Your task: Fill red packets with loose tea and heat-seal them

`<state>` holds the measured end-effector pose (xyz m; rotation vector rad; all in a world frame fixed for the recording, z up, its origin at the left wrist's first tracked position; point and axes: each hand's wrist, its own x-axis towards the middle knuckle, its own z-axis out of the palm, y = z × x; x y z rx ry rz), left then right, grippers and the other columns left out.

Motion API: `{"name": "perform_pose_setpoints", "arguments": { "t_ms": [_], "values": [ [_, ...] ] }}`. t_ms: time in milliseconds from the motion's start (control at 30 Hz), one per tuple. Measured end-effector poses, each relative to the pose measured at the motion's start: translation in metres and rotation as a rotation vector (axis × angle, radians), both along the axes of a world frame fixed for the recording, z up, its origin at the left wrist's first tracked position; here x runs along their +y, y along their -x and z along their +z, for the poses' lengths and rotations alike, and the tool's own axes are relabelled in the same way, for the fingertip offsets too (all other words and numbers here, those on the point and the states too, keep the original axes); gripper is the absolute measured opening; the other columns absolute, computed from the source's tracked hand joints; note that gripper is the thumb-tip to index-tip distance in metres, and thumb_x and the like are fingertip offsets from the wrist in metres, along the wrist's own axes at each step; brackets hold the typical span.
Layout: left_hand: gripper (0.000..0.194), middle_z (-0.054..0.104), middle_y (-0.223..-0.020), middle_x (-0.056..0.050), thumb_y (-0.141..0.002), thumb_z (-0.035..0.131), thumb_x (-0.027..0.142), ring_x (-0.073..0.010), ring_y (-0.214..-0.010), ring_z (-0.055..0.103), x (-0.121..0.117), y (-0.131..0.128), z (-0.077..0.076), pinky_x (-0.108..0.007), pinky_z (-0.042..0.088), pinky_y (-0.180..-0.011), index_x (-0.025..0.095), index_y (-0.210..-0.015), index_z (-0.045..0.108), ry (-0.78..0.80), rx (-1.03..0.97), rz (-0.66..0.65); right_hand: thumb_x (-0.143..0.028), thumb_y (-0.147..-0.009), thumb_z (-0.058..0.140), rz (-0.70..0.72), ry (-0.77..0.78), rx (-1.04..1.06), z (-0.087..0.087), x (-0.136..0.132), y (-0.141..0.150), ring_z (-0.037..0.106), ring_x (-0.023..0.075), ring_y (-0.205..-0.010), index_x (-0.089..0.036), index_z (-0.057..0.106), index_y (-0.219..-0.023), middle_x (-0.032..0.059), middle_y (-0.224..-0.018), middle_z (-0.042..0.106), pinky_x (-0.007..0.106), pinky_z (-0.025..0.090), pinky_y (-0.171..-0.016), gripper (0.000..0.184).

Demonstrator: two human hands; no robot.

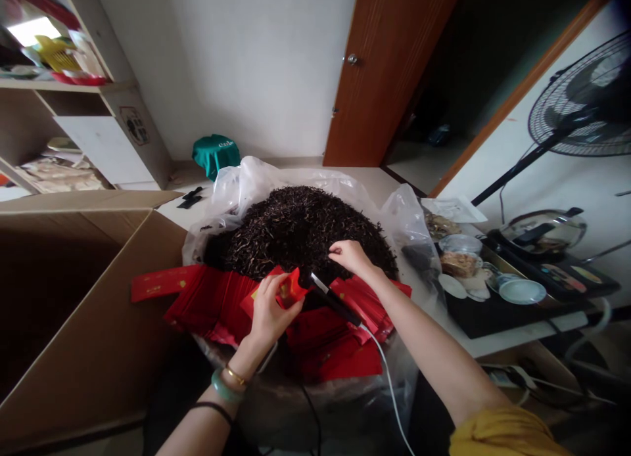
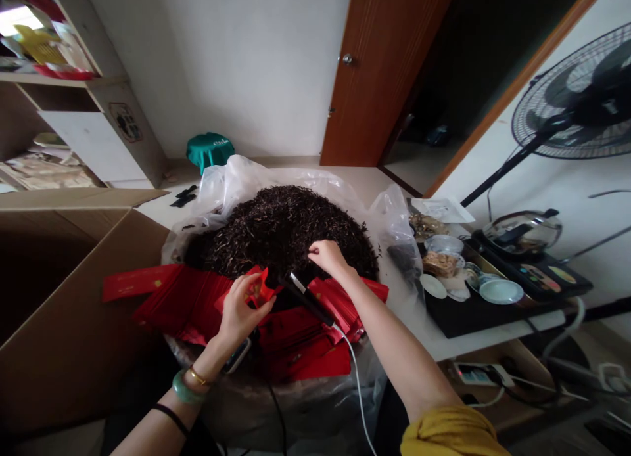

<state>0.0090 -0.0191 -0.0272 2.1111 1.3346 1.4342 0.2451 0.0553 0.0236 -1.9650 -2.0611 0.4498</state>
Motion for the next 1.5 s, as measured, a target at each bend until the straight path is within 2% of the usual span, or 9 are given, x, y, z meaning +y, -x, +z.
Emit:
{"name": "perform_pose_setpoints", "arguments": {
  "t_ms": [100, 167, 233, 333, 533, 800, 1100, 1333, 1500],
  "values": [
    [0.039, 0.064, -0.09, -0.005, -0.069, 0.073, 0.027, -0.0206, -0.08, 0.062, 0.0, 0.0, 0.0, -0.033, 0.054, -0.071, 0.02, -0.105, 0.058, 0.0, 0.008, 0.007, -0.026, -0.084, 0.062, -0.02, -0.05, 0.111, 0.026, -0.013, 0.004, 0.07, 0.0186, -0.086, -0.016, 0.07, -0.106, 0.008, -0.1, 0.075, 0.026, 0.054, -0.077, 0.025],
    [0.039, 0.064, -0.09, -0.005, -0.069, 0.073, 0.026, -0.0207, -0.08, 0.061, -0.001, -0.001, 0.0, -0.033, 0.054, -0.072, 0.02, -0.105, 0.058, 0.001, 0.014, 0.011, -0.03, -0.084, 0.062, -0.001, -0.064, 0.189, 0.043, -0.027, 0.012, 0.07, 0.0169, -0.073, -0.017, 0.07, -0.107, 0.0058, -0.092, 0.075, 0.025, 0.055, -0.067, 0.027],
    [0.04, 0.064, -0.09, -0.005, -0.068, 0.073, 0.025, -0.0206, -0.08, 0.061, -0.001, -0.001, 0.0, -0.033, 0.054, -0.072, 0.02, -0.105, 0.059, -0.006, 0.02, 0.011, -0.026, -0.077, 0.069, 0.085, -0.085, 0.39, 0.055, -0.043, 0.023, 0.07, 0.0172, -0.07, -0.016, 0.073, -0.096, 0.0051, -0.083, 0.075, 0.025, 0.054, -0.065, 0.022],
    [0.039, 0.065, -0.091, -0.005, -0.069, 0.072, 0.023, -0.0207, -0.081, 0.061, -0.001, 0.0, 0.0, -0.034, 0.054, -0.073, 0.02, -0.105, 0.059, -0.023, 0.026, 0.009, -0.019, -0.073, 0.072, 0.207, -0.099, 0.435, 0.063, -0.062, 0.042, 0.067, 0.0145, -0.067, -0.017, 0.074, -0.084, 0.0023, -0.077, 0.073, 0.023, 0.052, -0.064, 0.011],
    [0.04, 0.066, -0.092, -0.005, -0.068, 0.073, 0.023, -0.0217, -0.083, 0.062, -0.001, 0.0, 0.0, -0.034, 0.055, -0.073, 0.019, -0.105, 0.059, -0.033, 0.049, 0.009, -0.005, -0.071, 0.068, 0.269, -0.158, 0.332, 0.057, -0.071, 0.058, 0.062, 0.0108, -0.06, -0.016, 0.074, -0.083, 0.0024, -0.077, 0.07, 0.021, 0.049, -0.061, 0.018],
    [0.041, 0.066, -0.093, -0.006, -0.067, 0.074, 0.022, -0.0224, -0.082, 0.062, -0.003, -0.001, 0.001, -0.035, 0.055, -0.072, 0.019, -0.105, 0.059, -0.031, 0.09, 0.012, -0.002, -0.072, 0.063, 0.26, -0.21, 0.452, 0.05, -0.073, 0.056, 0.064, 0.0111, -0.066, -0.018, 0.072, -0.084, 0.0013, -0.08, 0.069, 0.022, 0.051, -0.064, 0.022],
    [0.045, 0.066, -0.096, -0.006, -0.067, 0.073, 0.016, -0.0237, -0.086, 0.061, -0.006, -0.002, 0.002, -0.037, 0.054, -0.077, 0.02, -0.109, 0.059, -0.012, 0.153, -0.043, -0.003, -0.073, 0.065, 0.291, -0.248, 0.434, 0.051, -0.079, 0.055, 0.059, 0.0092, -0.06, -0.018, 0.072, -0.08, 0.0004, -0.077, 0.066, 0.021, 0.049, -0.058, 0.018],
    [0.043, 0.065, -0.095, -0.006, -0.068, 0.07, 0.015, -0.0226, -0.085, 0.06, -0.008, -0.004, 0.006, -0.037, 0.053, -0.077, 0.019, -0.109, 0.059, 0.018, 0.193, -0.082, -0.016, -0.079, 0.066, 0.273, -0.2, 0.577, 0.041, -0.076, 0.048, 0.065, 0.012, -0.067, -0.017, 0.071, -0.085, 0.0038, -0.083, 0.069, 0.021, 0.052, -0.059, 0.009],
    [0.043, 0.066, -0.097, -0.006, -0.068, 0.069, 0.016, -0.0238, -0.088, 0.061, -0.006, -0.005, 0.003, -0.039, 0.052, -0.081, 0.02, -0.11, 0.059, 0.021, 0.228, -0.091, -0.022, -0.083, 0.063, 0.22, -0.253, 0.602, 0.032, -0.068, 0.041, 0.065, 0.0132, -0.069, -0.016, 0.071, -0.093, 0.0058, -0.088, 0.07, 0.021, 0.051, -0.054, 0.014]
  ]
}}
